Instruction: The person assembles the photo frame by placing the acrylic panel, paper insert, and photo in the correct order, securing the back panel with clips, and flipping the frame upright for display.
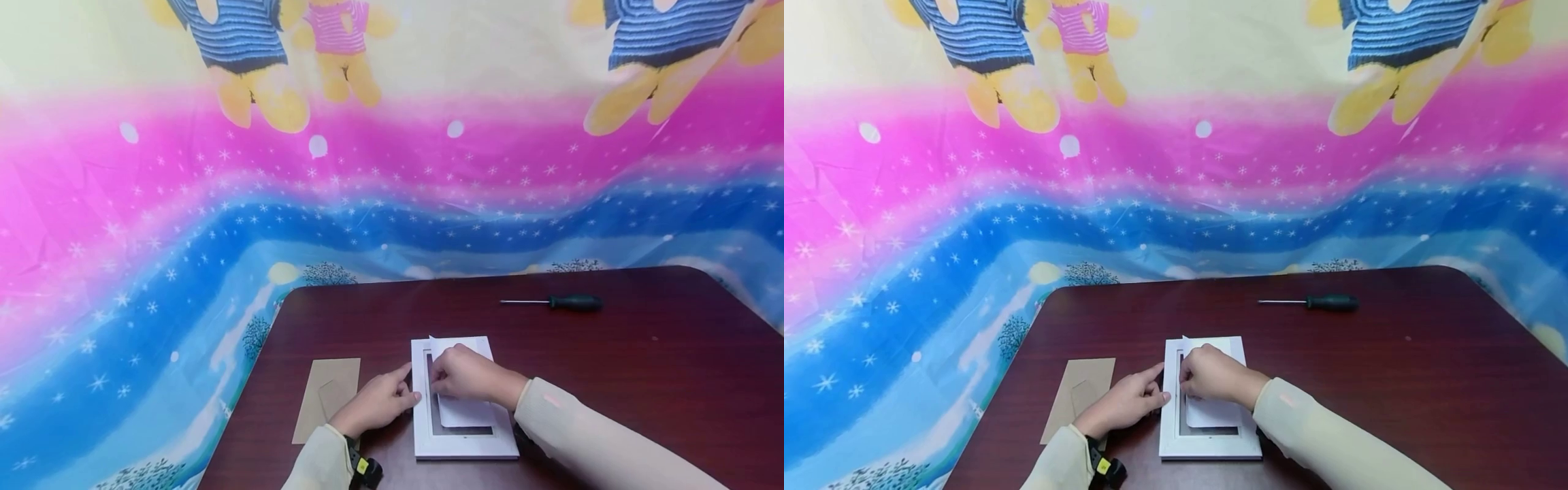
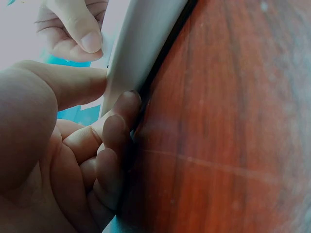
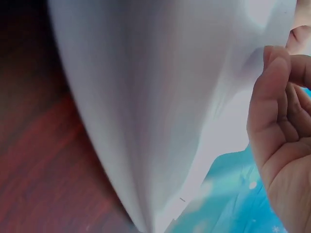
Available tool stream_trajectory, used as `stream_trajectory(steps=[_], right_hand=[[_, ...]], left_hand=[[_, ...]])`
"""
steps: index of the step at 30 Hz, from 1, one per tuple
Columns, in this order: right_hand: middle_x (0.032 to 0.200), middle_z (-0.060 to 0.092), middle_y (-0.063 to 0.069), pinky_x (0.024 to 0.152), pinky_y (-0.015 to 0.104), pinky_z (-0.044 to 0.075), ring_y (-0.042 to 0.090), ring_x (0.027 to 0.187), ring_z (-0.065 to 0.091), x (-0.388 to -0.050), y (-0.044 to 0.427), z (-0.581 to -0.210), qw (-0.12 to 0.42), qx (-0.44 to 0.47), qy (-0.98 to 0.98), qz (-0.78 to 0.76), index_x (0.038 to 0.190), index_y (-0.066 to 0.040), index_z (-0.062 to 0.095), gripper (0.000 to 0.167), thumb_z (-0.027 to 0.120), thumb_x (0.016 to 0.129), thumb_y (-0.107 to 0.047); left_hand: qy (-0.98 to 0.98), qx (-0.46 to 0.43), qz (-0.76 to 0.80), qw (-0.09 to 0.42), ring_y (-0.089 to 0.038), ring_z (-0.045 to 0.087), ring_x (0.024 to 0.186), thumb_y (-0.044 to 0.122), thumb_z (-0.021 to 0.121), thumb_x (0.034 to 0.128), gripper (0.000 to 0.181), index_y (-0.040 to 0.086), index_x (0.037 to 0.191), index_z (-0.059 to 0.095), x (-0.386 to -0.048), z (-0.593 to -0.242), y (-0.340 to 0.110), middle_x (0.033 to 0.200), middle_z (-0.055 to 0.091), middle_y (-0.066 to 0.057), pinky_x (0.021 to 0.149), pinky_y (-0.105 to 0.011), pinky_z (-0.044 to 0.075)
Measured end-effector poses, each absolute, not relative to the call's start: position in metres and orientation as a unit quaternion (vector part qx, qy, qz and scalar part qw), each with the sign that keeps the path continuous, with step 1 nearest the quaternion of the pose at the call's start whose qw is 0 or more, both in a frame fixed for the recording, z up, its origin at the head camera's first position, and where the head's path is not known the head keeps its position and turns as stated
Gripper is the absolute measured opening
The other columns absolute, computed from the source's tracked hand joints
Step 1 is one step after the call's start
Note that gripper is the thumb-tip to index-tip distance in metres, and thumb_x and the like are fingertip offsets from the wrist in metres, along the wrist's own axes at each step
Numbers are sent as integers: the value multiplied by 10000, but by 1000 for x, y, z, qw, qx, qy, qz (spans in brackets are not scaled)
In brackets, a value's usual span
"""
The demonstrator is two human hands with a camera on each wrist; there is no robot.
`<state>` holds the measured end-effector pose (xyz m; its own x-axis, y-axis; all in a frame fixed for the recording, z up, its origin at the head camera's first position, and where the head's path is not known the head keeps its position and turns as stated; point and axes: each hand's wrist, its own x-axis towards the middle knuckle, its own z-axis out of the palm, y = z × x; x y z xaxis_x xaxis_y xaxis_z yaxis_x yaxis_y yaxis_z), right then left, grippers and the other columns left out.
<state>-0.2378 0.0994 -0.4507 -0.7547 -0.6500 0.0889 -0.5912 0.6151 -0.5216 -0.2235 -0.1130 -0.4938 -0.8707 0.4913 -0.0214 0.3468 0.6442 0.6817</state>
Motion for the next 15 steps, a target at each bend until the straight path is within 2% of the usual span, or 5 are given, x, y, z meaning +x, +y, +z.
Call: stream_trajectory(steps=[5, 10, 15], right_hand=[[491, 528, -145, 440, 209, 412, 14, 462, 485, -235, 98, -448, 88, -316, 897, -296, 651, -155, 705, 193, 715, 792, -23], [516, 590, -93, 448, 232, 470, 55, 473, 558, -231, 97, -447, 133, -297, 883, -339, 638, -129, 704, 223, 692, 798, 25], [525, 607, -60, 462, 260, 505, 103, 487, 598, -227, 96, -447, 149, -281, 878, -358, 643, -108, 701, 225, 687, 815, 36]], left_hand=[[899, 229, 357, 106, -42, 458, 502, 334, 639, 935, 698, -26, 1471, 374, -225, -495, -113, 603, 539, 107, 477, -217, 354], [899, 227, 359, 108, -48, 462, 501, 336, 645, 930, 713, -38, 1469, 368, -224, -495, -113, 599, 542, 100, 478, -217, 355], [899, 228, 357, 106, -43, 461, 500, 328, 644, 931, 711, -52, 1465, 366, -223, -495, -113, 598, 543, 104, 481, -215, 359]])
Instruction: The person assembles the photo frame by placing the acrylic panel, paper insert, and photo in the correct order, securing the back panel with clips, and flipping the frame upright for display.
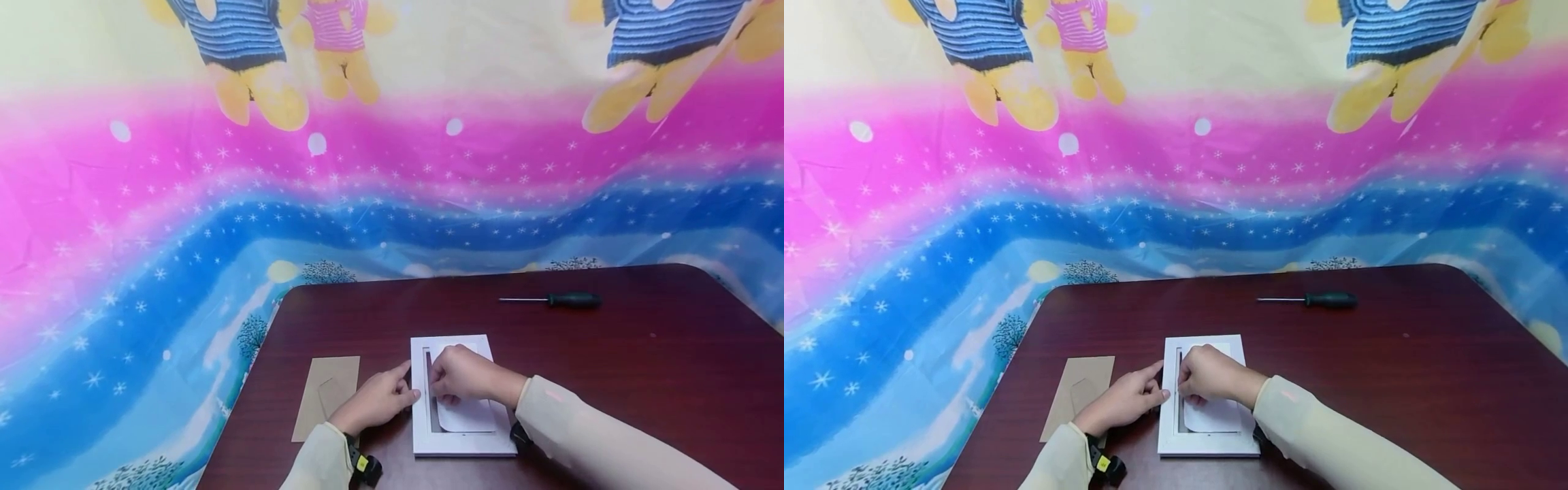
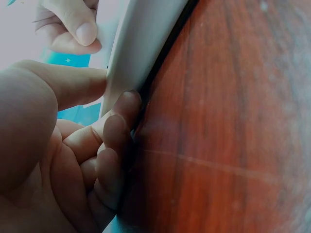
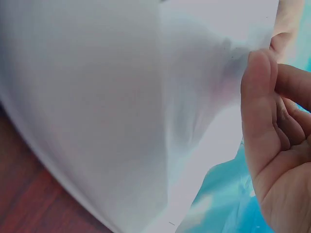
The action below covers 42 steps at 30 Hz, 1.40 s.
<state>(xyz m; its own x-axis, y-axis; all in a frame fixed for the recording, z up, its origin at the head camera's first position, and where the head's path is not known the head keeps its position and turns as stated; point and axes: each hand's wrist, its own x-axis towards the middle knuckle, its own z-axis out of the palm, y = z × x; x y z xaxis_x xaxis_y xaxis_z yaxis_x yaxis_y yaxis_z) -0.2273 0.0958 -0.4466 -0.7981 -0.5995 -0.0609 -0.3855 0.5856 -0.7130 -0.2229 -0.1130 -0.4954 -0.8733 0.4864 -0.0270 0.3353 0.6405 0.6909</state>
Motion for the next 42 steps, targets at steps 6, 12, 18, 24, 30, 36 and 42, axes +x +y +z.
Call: stream_trajectory(steps=[6, 12, 18, 24, 30, 36, 42], right_hand=[[534, 613, -50, 474, 261, 513, 116, 501, 609, -226, 95, -446, 159, -270, 880, -357, 658, -106, 704, 218, 701, 839, 15], [560, 622, -29, 480, 267, 521, 127, 514, 614, -225, 96, -448, 177, -277, 868, -373, 677, -95, 695, 198, 714, 827, 33], [632, 624, -85, 521, 225, 493, 39, 551, 574, -227, 98, -452, 153, -323, 871, -338, 775, -100, 728, 126, 745, 787, 24], [718, 655, -115, 612, 210, 486, -18, 639, 559, -229, 100, -452, 135, -347, 878, -302, 851, -97, 749, 96, 773, 787, -29], [692, 616, -140, 611, 214, 480, -12, 640, 550, -229, 103, -453, 139, -345, 877, -304, 886, -98, 735, 125, 764, 789, -25], [722, 636, -108, 638, 208, 486, -20, 672, 557, -230, 108, -453, 131, -358, 872, -308, 895, -84, 727, 154, 750, 771, 5], [849, 672, -90, 726, 244, 518, 7, 792, 598, -229, 120, -449, 69, -393, 875, -273, 937, -79, 732, 163, 766, 789, -21]], left_hand=[[901, 231, 352, 102, -38, 452, 499, 332, 644, 930, 709, -53, 1461, 373, -223, -496, -113, 598, 535, 108, 480, -214, 355], [902, 232, 348, 103, -40, 445, 489, 338, 641, 931, 718, -64, 1459, 368, -223, -495, -113, 588, 531, 109, 478, -216, 354], [902, 238, 346, 99, -33, 444, 495, 334, 634, 933, 708, -68, 1454, 373, -224, -496, -114, 589, 530, 120, 497, -217, 371], [903, 238, 343, 100, -30, 452, 504, 330, 635, 931, 706, -67, 1455, 373, -225, -496, -114, 594, 536, 123, 507, -219, 380], [903, 232, 346, 104, -39, 456, 500, 331, 641, 927, 711, -59, 1458, 374, -224, -494, -113, 594, 542, 115, 497, -221, 376], [902, 231, 349, 103, -40, 450, 492, 329, 644, 928, 715, -63, 1459, 369, -224, -493, -114, 587, 539, 112, 485, -221, 372], [903, 232, 347, 105, -44, 454, 496, 343, 642, 932, 719, -52, 1466, 364, -225, -494, -114, 592, 540, 108, 491, -223, 376]])
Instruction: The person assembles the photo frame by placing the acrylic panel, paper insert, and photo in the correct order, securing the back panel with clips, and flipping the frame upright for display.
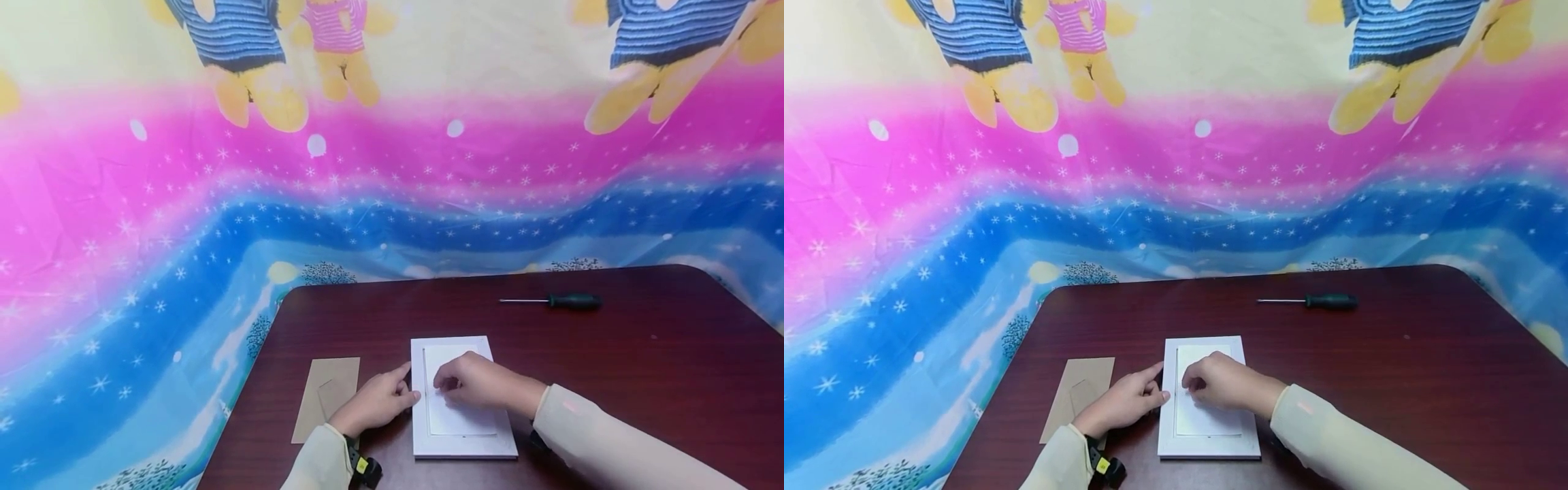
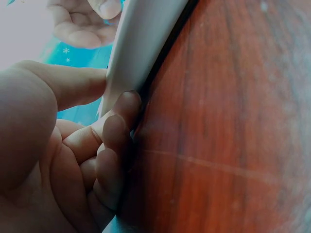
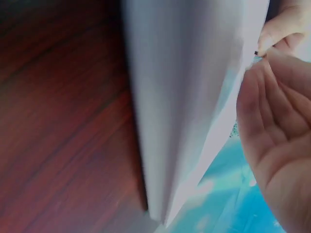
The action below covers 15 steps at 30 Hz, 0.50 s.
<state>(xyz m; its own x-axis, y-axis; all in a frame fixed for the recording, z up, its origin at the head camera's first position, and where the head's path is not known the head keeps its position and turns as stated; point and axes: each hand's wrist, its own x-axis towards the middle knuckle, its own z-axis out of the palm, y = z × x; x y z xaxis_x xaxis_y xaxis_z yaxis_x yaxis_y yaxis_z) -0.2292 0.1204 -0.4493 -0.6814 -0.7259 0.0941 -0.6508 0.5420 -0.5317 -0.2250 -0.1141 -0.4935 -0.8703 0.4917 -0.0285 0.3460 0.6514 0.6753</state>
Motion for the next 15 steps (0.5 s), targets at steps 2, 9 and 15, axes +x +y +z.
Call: stream_trajectory(steps=[2, 9, 15], right_hand=[[952, 671, -65, 808, 296, 518, 64, 898, 612, -227, 126, -449, 38, -399, 885, -239, 972, -95, 734, 189, 790, 792, -83], [1410, 500, 124, 1031, 488, 393, 329, 1340, 401, -215, 147, -453, 25, -366, 919, -145, 1226, -143, 684, 534, 824, 764, -372], [1455, 463, 121, 1073, 543, 314, 346, 1376, 348, -212, 156, -457, 41, -352, 928, -112, 1329, -166, 625, 656, 789, 775, -478]], left_hand=[[903, 232, 345, 104, -44, 461, 503, 344, 641, 932, 718, -49, 1466, 366, -225, -494, -114, 597, 542, 107, 501, -225, 382], [905, 228, 342, 111, -48, 473, 506, 349, 633, 936, 711, -44, 1467, 370, -225, -494, -114, 602, 552, 107, 498, -228, 390], [908, 220, 339, 114, -57, 464, 497, 359, 626, 935, 710, -24, 1475, 369, -226, -495, -114, 595, 547, 101, 485, -228, 377]])
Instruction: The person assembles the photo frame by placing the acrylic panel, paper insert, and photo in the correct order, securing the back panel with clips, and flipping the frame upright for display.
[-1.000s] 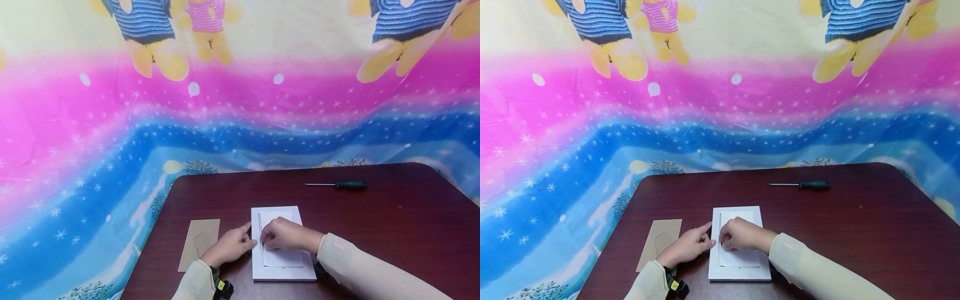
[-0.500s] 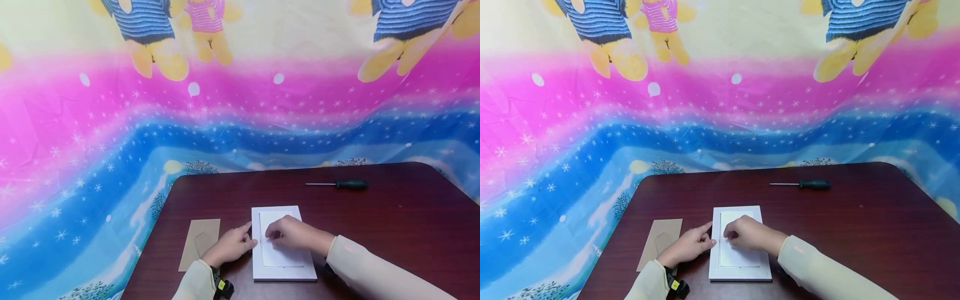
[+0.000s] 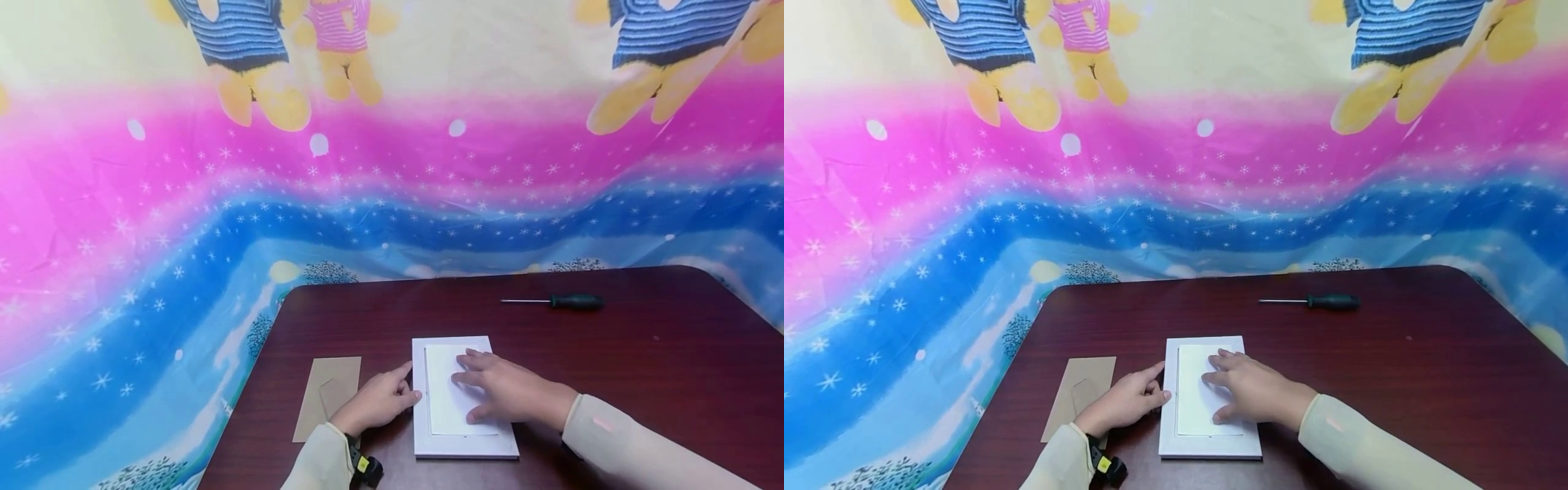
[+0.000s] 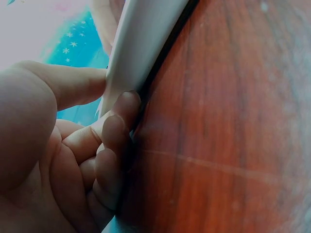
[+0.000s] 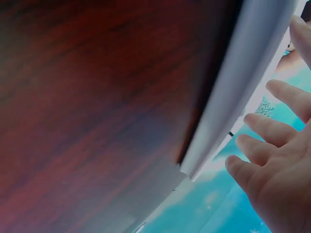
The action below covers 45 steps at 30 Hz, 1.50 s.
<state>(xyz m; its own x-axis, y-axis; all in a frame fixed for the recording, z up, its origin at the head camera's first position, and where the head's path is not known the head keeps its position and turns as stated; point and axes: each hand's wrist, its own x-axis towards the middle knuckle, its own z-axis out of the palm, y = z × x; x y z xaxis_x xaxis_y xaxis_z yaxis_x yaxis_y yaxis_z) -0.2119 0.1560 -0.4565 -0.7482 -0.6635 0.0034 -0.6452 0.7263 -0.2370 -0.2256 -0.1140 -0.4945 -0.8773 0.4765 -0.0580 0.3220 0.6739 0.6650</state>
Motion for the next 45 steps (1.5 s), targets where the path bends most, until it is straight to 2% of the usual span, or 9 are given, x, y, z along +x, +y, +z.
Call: stream_trajectory(steps=[21, 45], right_hand=[[1392, 521, 147, 1072, 580, 290, 339, 1316, 437, -210, 155, -460, 35, -363, 924, -114, 1264, -126, 662, 615, 794, 767, -464], [1402, 516, 104, 1073, 575, 293, 331, 1317, 436, -213, 157, -463, 40, -357, 926, -120, 1262, -165, 665, 617, 788, 759, -501]], left_hand=[[906, 222, 343, 112, -61, 461, 505, 359, 640, 933, 717, -35, 1469, 372, -222, -491, -114, 600, 548, 94, 505, -235, 384], [906, 220, 343, 115, -59, 451, 498, 361, 631, 933, 709, -26, 1471, 376, -224, -494, -114, 599, 549, 100, 487, -230, 365]])
